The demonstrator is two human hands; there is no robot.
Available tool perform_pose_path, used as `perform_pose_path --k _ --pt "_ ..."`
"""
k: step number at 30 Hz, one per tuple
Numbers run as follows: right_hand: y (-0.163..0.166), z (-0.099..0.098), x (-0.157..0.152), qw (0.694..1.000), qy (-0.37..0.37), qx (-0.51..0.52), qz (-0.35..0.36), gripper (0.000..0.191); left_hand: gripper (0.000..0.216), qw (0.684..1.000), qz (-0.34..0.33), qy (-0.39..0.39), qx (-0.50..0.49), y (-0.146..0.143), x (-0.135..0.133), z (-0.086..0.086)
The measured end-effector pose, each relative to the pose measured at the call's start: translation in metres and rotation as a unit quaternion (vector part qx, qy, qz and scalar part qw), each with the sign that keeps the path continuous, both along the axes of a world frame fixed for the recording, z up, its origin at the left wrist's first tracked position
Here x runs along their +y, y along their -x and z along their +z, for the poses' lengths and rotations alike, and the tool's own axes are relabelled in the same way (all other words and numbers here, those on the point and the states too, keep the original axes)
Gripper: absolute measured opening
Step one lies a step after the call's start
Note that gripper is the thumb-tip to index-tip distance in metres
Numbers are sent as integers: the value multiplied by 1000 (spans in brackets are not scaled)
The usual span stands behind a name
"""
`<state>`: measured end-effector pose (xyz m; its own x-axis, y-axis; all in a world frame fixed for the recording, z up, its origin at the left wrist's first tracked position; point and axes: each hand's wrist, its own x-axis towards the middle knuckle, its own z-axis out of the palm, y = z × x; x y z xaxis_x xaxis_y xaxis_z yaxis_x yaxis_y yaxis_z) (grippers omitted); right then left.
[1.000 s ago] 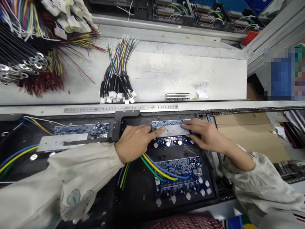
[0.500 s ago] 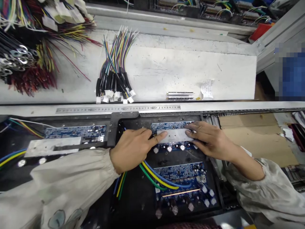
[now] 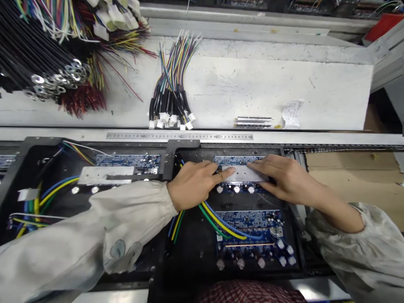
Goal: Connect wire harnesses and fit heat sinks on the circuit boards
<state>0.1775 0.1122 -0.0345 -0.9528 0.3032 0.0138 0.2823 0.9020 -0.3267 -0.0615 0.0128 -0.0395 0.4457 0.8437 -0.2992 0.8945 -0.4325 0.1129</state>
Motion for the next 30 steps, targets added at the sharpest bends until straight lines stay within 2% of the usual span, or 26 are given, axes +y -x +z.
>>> perform_pose_path --k 9,22,26,30 --pt "-5 -3 7 999 0 32 38 44 62 999 -23 -2 -24 4 0 -3" --pt "-5 -6 -1 995 -80 55 37 39 60 998 -46 -8 -37 4 -1 -5" --pt "-4 -2 1 997 -57 37 40 41 60 998 -50 -9 -38 4 -1 -4" --pt "3 2 0 996 -71 -9 47 43 60 998 -48 0 -34 4 0 -4"
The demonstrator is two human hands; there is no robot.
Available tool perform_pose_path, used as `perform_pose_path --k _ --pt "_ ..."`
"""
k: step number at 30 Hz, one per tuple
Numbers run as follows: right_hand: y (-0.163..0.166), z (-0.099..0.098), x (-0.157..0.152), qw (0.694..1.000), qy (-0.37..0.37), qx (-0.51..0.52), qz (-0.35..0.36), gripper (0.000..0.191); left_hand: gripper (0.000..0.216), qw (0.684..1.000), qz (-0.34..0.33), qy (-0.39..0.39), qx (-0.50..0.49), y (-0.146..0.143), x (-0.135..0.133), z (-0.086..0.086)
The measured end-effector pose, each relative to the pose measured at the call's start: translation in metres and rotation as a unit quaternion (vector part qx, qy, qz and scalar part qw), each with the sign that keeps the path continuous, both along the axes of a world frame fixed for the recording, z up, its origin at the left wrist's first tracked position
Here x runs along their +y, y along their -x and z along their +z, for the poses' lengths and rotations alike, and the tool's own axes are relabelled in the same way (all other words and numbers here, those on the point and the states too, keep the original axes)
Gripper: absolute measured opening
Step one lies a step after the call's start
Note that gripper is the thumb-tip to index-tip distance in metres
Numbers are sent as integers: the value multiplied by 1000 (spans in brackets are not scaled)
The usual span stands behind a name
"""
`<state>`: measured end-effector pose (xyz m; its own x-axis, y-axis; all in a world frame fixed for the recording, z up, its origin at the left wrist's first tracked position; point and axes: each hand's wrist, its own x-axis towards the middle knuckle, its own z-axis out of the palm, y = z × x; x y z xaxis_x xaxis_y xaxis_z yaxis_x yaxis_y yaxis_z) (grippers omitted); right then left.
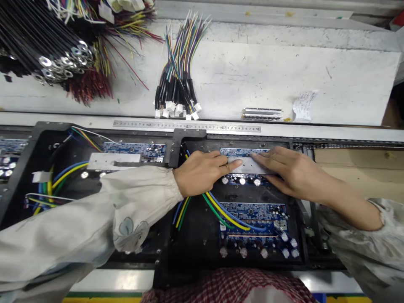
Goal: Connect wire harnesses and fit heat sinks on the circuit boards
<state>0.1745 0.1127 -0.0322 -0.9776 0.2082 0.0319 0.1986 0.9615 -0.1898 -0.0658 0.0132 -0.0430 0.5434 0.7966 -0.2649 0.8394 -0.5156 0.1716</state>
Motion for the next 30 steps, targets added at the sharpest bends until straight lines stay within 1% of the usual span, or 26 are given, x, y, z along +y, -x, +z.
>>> perform_pose_path --k 2,7,11,14,17,20,22,24,25,27,30 --pt "3 0 1 1000 -8 -10 14 45 60 1000 -1 -2 3 0 1 0" --pt "0 -2 6 999 1 7 37 46 60 1000 -11 -10 11 1 1 -1" --pt "-2 -1 6 997 -26 12 66 43 63 999 -10 -3 31 0 1 -1" --pt "-1 -2 4 997 -34 27 62 41 64 999 -10 2 36 0 1 0" --pt "0 -5 3 998 -20 39 54 40 63 999 -10 3 31 1 2 0" --pt "-3 -1 5 998 30 28 37 43 61 1000 -7 -8 27 2 1 -1" --pt "-7 7 9 997 80 12 16 47 60 999 -6 -27 22 2 0 -3" --pt "-13 17 11 993 111 17 -26 49 60 998 -8 -60 8 3 -1 -6" --pt "-16 21 12 992 116 27 -51 46 60 997 -10 -80 -1 3 -2 -7" --pt "-22 25 11 988 106 53 -95 36 60 993 -18 -117 -18 4 -3 -9" --pt "-26 23 8 988 95 58 -107 28 60 989 -22 -145 -36 4 -3 -9"
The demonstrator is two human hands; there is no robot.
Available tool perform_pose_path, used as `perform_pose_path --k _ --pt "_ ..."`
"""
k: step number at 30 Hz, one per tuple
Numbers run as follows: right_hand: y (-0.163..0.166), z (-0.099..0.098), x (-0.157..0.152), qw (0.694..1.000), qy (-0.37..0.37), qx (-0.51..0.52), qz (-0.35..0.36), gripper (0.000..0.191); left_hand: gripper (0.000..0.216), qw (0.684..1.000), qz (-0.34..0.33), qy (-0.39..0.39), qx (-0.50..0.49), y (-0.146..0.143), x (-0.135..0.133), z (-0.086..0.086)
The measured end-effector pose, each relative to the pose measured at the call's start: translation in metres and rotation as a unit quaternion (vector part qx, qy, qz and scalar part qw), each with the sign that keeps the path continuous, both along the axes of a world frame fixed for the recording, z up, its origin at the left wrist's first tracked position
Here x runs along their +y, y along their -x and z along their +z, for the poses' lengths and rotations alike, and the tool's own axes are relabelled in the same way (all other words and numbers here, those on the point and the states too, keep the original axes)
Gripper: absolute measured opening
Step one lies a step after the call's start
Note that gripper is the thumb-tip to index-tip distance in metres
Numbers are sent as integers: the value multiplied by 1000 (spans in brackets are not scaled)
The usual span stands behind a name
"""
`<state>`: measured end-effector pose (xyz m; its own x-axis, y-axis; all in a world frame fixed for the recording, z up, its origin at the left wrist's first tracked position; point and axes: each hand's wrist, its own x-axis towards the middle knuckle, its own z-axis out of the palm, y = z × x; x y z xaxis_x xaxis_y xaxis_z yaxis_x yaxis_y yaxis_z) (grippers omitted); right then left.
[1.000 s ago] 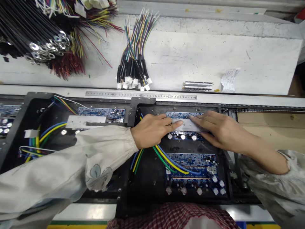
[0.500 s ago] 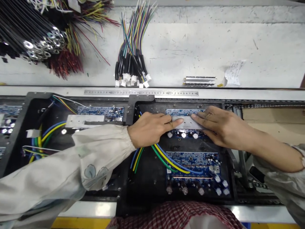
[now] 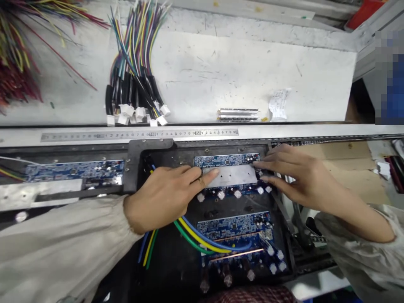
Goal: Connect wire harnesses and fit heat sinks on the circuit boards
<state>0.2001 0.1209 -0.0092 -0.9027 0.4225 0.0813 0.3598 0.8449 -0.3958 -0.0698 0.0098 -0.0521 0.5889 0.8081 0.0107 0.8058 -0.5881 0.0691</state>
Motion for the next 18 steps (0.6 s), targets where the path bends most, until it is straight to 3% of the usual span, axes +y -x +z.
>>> perform_pose_path --k 8,13,18 --pt "2 -8 1 999 22 -33 34 37 62 1000 6 3 -13 0 2 0" --pt "3 -11 -1 999 21 -26 17 37 63 1000 3 8 -13 1 2 0" --pt "-3 0 -14 999 0 -32 -38 26 64 1000 2 8 -17 0 2 0"
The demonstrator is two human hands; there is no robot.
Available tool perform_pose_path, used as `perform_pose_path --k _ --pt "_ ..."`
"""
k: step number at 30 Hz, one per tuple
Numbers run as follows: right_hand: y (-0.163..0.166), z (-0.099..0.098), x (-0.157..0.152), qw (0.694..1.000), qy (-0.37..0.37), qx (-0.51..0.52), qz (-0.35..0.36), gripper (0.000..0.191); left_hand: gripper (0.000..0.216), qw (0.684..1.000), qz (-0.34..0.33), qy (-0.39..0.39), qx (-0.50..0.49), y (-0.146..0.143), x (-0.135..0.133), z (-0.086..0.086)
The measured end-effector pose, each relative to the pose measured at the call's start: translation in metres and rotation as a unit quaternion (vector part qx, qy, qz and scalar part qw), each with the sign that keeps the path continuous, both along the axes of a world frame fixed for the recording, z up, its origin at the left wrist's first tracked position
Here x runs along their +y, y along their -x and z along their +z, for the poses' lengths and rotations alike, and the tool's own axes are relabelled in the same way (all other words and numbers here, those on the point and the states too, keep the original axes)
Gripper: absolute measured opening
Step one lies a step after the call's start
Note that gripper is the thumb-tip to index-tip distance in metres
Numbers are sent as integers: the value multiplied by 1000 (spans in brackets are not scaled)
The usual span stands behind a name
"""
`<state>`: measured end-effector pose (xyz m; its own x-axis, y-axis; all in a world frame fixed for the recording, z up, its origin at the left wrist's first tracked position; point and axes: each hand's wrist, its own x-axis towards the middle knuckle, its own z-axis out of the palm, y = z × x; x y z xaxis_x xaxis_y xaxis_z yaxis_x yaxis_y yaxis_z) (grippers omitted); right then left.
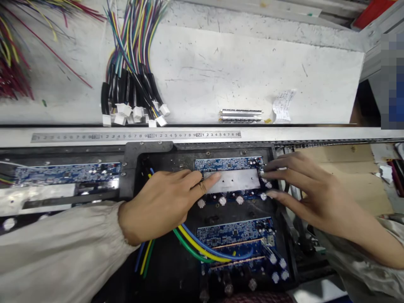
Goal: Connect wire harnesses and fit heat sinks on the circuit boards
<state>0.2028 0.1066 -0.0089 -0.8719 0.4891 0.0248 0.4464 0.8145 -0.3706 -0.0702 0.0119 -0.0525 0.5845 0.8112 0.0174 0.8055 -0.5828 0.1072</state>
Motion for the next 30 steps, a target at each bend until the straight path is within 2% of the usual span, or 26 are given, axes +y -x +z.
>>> perform_pose_path --k 3,9,13,30 --pt "-3 0 -10 999 -36 -12 -8 23 64 1000 1 -4 9 0 0 -1" --pt "0 -14 -22 994 -86 -61 -4 38 63 1000 -1 -10 11 0 -1 -1" --pt "1 -16 -23 995 -84 -57 -2 45 63 1000 -1 -5 10 -1 0 -1" --pt "-4 -25 -28 996 -88 -29 -19 41 61 996 12 47 69 -3 1 4"
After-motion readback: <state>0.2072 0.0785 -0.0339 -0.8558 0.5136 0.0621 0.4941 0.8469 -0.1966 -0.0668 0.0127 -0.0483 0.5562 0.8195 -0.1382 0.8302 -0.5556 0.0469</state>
